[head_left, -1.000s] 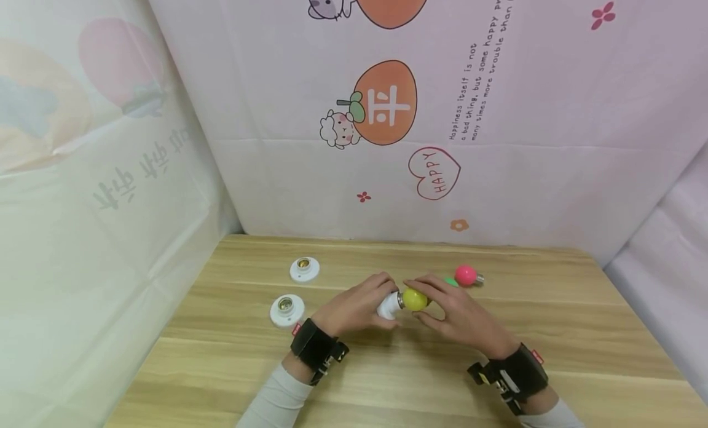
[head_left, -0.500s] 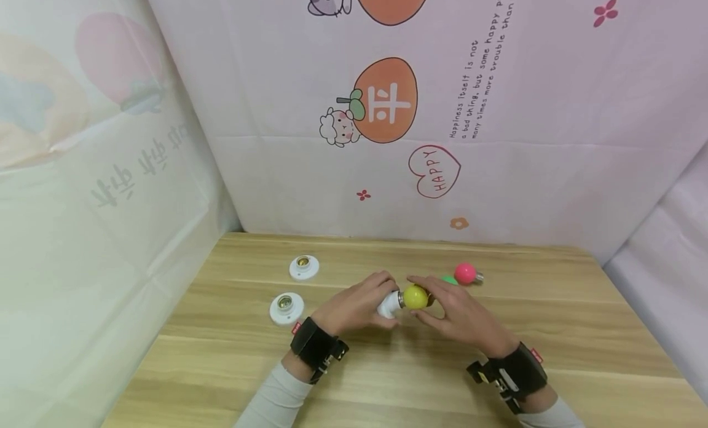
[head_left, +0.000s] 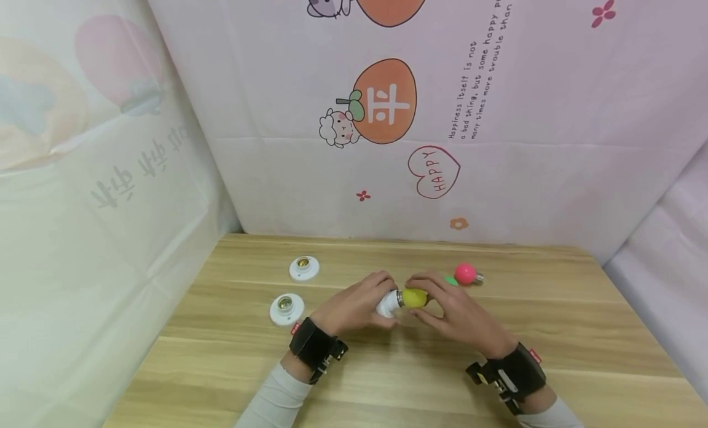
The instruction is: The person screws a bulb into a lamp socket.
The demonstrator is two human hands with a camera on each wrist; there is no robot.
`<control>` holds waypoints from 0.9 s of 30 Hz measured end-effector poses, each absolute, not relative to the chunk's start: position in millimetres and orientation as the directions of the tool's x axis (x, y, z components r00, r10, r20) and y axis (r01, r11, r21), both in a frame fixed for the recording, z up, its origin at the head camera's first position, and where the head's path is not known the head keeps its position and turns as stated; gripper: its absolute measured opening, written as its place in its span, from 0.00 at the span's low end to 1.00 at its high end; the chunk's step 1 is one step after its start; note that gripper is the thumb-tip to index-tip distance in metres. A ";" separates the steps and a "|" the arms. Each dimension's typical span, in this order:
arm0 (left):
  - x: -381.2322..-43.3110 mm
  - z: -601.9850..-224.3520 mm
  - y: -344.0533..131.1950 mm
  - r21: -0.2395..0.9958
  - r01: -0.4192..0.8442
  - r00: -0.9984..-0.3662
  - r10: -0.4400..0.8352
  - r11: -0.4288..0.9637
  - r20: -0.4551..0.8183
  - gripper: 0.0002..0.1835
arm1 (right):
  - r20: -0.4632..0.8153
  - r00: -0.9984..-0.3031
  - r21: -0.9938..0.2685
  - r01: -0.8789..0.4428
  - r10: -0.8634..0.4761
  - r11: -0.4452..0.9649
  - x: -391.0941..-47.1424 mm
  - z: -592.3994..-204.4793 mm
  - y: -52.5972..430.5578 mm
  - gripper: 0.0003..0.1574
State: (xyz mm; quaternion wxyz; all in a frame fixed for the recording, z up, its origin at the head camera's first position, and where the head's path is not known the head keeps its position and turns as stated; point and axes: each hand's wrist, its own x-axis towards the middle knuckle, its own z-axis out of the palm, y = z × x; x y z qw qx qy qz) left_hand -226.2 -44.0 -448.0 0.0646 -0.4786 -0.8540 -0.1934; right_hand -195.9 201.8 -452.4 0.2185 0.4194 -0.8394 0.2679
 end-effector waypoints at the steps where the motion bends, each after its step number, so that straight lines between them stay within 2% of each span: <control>1: -226.5 -448.3 -44.5 0.272 0.841 -0.535 0.791 0.467 0.296 0.24 | 0.593 -0.547 -0.266 -0.825 -0.590 0.498 -195.8 -452.3 201.4 0.36; 13: -227.8 -448.5 -47.5 0.284 0.855 -0.510 0.803 0.434 0.309 0.24 | 0.594 -0.546 -0.263 -0.826 -0.591 0.498 -195.6 -455.5 199.6 0.37; 27: -229.0 -448.7 -52.0 0.259 0.871 -0.484 0.818 0.417 0.311 0.24 | 0.594 -0.575 -0.278 -0.803 -0.562 0.528 -193.4 -455.5 195.9 0.36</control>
